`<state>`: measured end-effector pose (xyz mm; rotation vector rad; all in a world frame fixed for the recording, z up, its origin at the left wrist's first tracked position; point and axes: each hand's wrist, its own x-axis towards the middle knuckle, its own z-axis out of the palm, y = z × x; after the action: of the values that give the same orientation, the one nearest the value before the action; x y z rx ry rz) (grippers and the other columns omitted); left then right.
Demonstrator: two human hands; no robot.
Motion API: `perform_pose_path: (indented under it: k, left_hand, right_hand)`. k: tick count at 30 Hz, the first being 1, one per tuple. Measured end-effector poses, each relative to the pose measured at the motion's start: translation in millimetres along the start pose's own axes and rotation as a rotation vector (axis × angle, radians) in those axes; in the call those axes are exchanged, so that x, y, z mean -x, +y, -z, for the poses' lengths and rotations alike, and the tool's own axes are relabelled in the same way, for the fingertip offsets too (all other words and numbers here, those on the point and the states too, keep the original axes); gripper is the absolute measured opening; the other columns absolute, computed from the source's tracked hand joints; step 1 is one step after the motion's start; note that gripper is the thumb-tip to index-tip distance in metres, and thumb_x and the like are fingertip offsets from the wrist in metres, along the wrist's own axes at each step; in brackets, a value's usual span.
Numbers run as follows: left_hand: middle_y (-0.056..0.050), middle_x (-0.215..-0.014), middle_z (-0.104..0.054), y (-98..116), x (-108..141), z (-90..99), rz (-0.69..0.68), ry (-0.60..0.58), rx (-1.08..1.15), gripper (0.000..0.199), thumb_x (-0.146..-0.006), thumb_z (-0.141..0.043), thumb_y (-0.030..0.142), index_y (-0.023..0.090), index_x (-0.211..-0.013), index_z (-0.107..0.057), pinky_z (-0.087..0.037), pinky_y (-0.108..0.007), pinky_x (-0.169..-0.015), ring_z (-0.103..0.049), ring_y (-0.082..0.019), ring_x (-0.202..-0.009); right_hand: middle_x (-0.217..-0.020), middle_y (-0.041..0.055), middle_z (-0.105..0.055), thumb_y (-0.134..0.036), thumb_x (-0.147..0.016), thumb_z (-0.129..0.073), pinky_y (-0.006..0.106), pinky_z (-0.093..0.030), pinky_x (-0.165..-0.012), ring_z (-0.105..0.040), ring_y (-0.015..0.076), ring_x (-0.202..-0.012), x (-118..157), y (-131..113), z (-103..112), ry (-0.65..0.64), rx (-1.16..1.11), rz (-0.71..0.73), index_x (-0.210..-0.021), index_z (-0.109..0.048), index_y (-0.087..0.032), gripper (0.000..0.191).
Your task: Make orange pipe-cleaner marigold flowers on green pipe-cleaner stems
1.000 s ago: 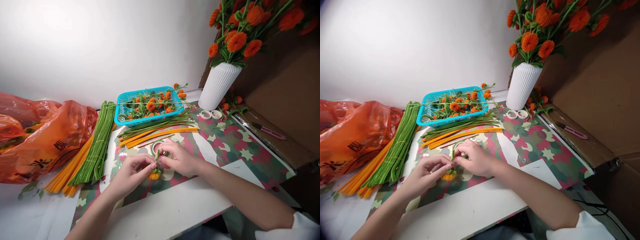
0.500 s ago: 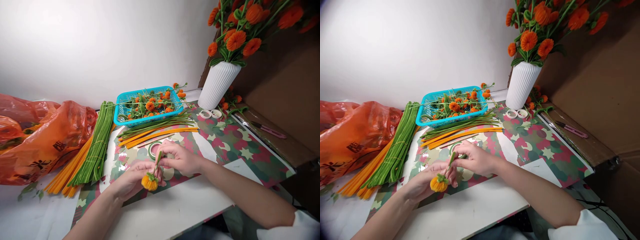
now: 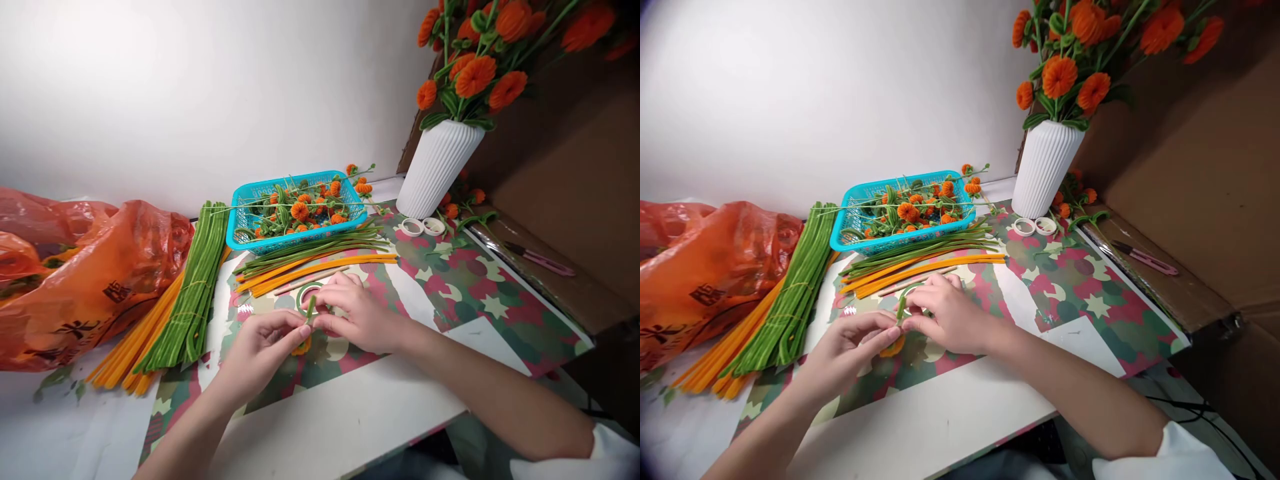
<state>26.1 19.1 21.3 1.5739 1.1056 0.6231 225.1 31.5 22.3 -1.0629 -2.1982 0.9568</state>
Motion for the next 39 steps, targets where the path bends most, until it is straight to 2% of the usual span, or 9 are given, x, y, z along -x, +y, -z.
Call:
perform_pose_path:
  k: [6, 10, 13, 18, 21, 27, 33, 36, 39]
  left_hand:
    - [-0.006, -0.074, -0.070, -6, 2, 4.6, 0.229, -0.290, 0.452, 0.027, -0.075, -0.073, 0.044, 0.017, -0.068, -0.071, -0.049, -0.033, -0.079, -0.064, -0.021, -0.079]
    - [-0.008, -0.078, -0.071, -10, 3, 3.9, 0.258, -0.391, 0.514, 0.028, -0.079, -0.068, 0.044, 0.017, -0.073, -0.074, -0.049, -0.036, -0.086, -0.066, -0.025, -0.090]
    - [-0.009, -0.086, -0.073, -8, 1, 3.6, 0.198, -0.319, 0.394, 0.030, -0.084, -0.063, 0.045, 0.018, -0.079, -0.075, -0.049, -0.034, -0.085, -0.066, -0.024, -0.091]
    - [-0.006, -0.092, -0.074, -1, 2, -4.5, -0.008, 0.030, 0.000, 0.018, -0.077, -0.070, 0.037, 0.021, -0.084, -0.074, -0.051, -0.030, -0.077, -0.065, -0.023, -0.089]
    - [-0.005, -0.085, -0.074, 1, 3, -8.7, -0.099, 0.144, -0.173, 0.010, -0.079, -0.069, 0.031, 0.021, -0.078, -0.073, -0.050, -0.028, -0.073, -0.065, -0.021, -0.082]
    - [-0.005, -0.076, -0.070, 1, 1, 0.1, 0.043, -0.082, -0.001, 0.026, -0.085, -0.061, 0.037, 0.017, -0.071, -0.071, -0.047, -0.027, -0.066, -0.060, -0.018, -0.072]
    - [-0.009, -0.080, -0.073, -9, 3, -0.1, 0.253, -0.299, 0.453, 0.030, -0.076, -0.071, 0.045, 0.016, -0.070, -0.072, -0.050, -0.034, -0.080, -0.066, -0.025, -0.088]
    - [-0.009, -0.080, -0.073, -11, 4, -2.8, 0.257, -0.296, 0.454, 0.031, -0.079, -0.068, 0.045, 0.016, -0.070, -0.071, -0.050, -0.035, -0.082, -0.067, -0.023, -0.084]
    - [-0.009, -0.085, -0.073, -6, 5, -4.1, 0.097, -0.138, 0.124, 0.028, -0.085, -0.060, 0.042, 0.018, -0.076, -0.071, -0.049, -0.032, -0.076, -0.065, -0.022, -0.081]
  right_hand:
    - [-0.075, 0.0002, -0.061, -0.022, -0.088, -0.064, 0.030, -0.038, -0.082, -0.045, 0.0169, -0.085, -2, 15, 3, -0.084, -0.223, 0.195, -0.083, -0.068, -0.021, 0.007]
    - [-0.078, 0.0001, -0.063, -0.016, -0.087, -0.064, 0.029, -0.038, -0.081, -0.047, 0.0157, -0.085, -2, 14, 2, -0.067, -0.255, 0.209, -0.082, -0.068, -0.019, 0.007]
    - [-0.078, -0.0007, -0.062, -0.016, -0.088, -0.062, 0.033, -0.035, -0.085, -0.047, 0.0161, -0.085, 0, 10, 3, -0.044, -0.167, 0.150, -0.080, -0.065, -0.020, 0.009]
    - [-0.083, 0.0006, -0.063, -0.018, -0.089, -0.060, 0.038, -0.032, -0.088, -0.048, 0.0186, -0.091, 1, 2, 4, 0.011, -0.042, 0.022, -0.081, -0.062, -0.020, 0.008]
    - [-0.078, 0.0003, -0.062, -0.017, -0.088, -0.060, 0.038, -0.033, -0.087, -0.049, 0.0193, -0.092, 1, 0, 4, -0.013, -0.009, -0.043, -0.081, -0.064, -0.020, 0.008]
    - [-0.091, 0.0011, -0.068, -0.021, -0.087, -0.065, 0.038, -0.033, -0.091, -0.049, 0.0188, -0.094, 0, 10, 6, -0.049, -0.063, 0.099, -0.099, -0.069, -0.024, 0.013]
    - [-0.085, 0.0004, -0.067, -0.023, -0.086, -0.066, 0.036, -0.033, -0.093, -0.049, 0.0172, -0.091, -1, 19, 6, -0.097, -0.074, 0.203, -0.090, -0.071, -0.023, 0.006]
    - [-0.084, -0.0004, -0.067, -0.018, -0.087, -0.064, 0.037, -0.032, -0.092, -0.049, 0.0173, -0.092, -1, 17, 7, -0.082, -0.062, 0.186, -0.082, -0.068, -0.022, 0.007]
    - [-0.084, -0.0013, -0.067, -0.013, -0.085, -0.064, 0.038, -0.030, -0.090, -0.048, 0.0178, -0.092, -1, 12, 9, -0.043, -0.010, 0.134, -0.079, -0.064, -0.020, 0.009]
